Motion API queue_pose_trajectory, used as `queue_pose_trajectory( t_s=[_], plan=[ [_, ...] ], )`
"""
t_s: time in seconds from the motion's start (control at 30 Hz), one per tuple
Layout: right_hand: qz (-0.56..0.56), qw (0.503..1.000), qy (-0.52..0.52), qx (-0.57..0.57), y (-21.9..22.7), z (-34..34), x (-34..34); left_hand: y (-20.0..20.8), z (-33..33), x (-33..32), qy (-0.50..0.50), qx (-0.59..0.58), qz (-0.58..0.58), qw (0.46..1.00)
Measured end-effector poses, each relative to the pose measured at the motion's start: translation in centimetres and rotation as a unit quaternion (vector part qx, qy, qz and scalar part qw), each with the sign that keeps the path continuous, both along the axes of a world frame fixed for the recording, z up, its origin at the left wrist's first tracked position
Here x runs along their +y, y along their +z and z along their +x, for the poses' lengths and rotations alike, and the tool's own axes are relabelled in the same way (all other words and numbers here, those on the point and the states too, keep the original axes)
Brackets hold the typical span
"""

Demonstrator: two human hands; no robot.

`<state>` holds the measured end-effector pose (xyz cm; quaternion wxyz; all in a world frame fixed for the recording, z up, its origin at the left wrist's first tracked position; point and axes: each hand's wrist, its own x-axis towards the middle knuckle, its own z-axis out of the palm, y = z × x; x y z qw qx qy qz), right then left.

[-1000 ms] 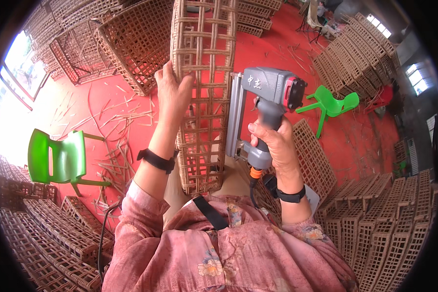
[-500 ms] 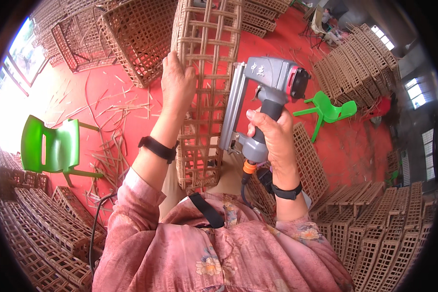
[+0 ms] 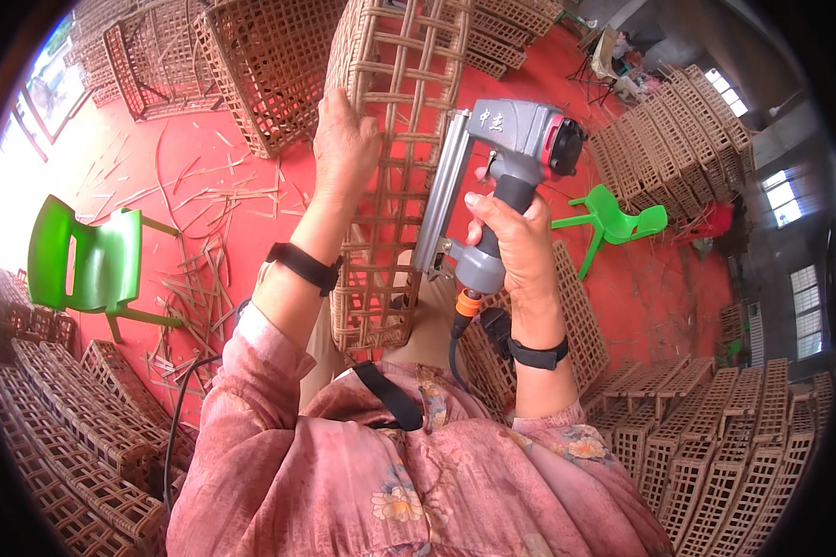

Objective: Assembling wicker furniture components using a staple gun.

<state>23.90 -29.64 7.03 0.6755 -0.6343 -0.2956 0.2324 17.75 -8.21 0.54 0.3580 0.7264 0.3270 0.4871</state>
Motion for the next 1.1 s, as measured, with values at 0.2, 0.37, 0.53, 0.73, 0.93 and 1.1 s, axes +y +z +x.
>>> queue_pose_trajectory(
  t_s=[0.2,0.37,0.53,0.73,0.93,1.1],
  plan=[
    [-0.025,1.000,-0.005,-0.006,-0.2,-0.1,0.1,0.2,0.1,-0.1,0.024,-0.005,-0.020,1.000],
    [0.050,0.998,0.021,0.045,-1.4,-0.1,-1.0,-1.2,-0.1,-0.4,0.136,-0.009,0.075,0.988],
    [0.061,0.995,-0.015,0.077,-2.4,0.0,-2.9,-0.1,-0.7,-2.1,0.145,-0.031,0.268,0.952],
    [0.067,0.994,-0.021,0.089,-3.3,0.8,-4.2,2.7,2.3,-2.3,-0.027,0.060,0.475,0.877],
    [0.075,0.991,-0.032,0.104,-3.4,0.7,-4.9,5.2,3.2,1.0,-0.121,0.121,0.571,0.803],
    [0.078,0.989,-0.026,0.123,-4.1,0.5,-5.2,4.7,3.2,1.4,-0.117,0.137,0.560,0.809]
  ],
)
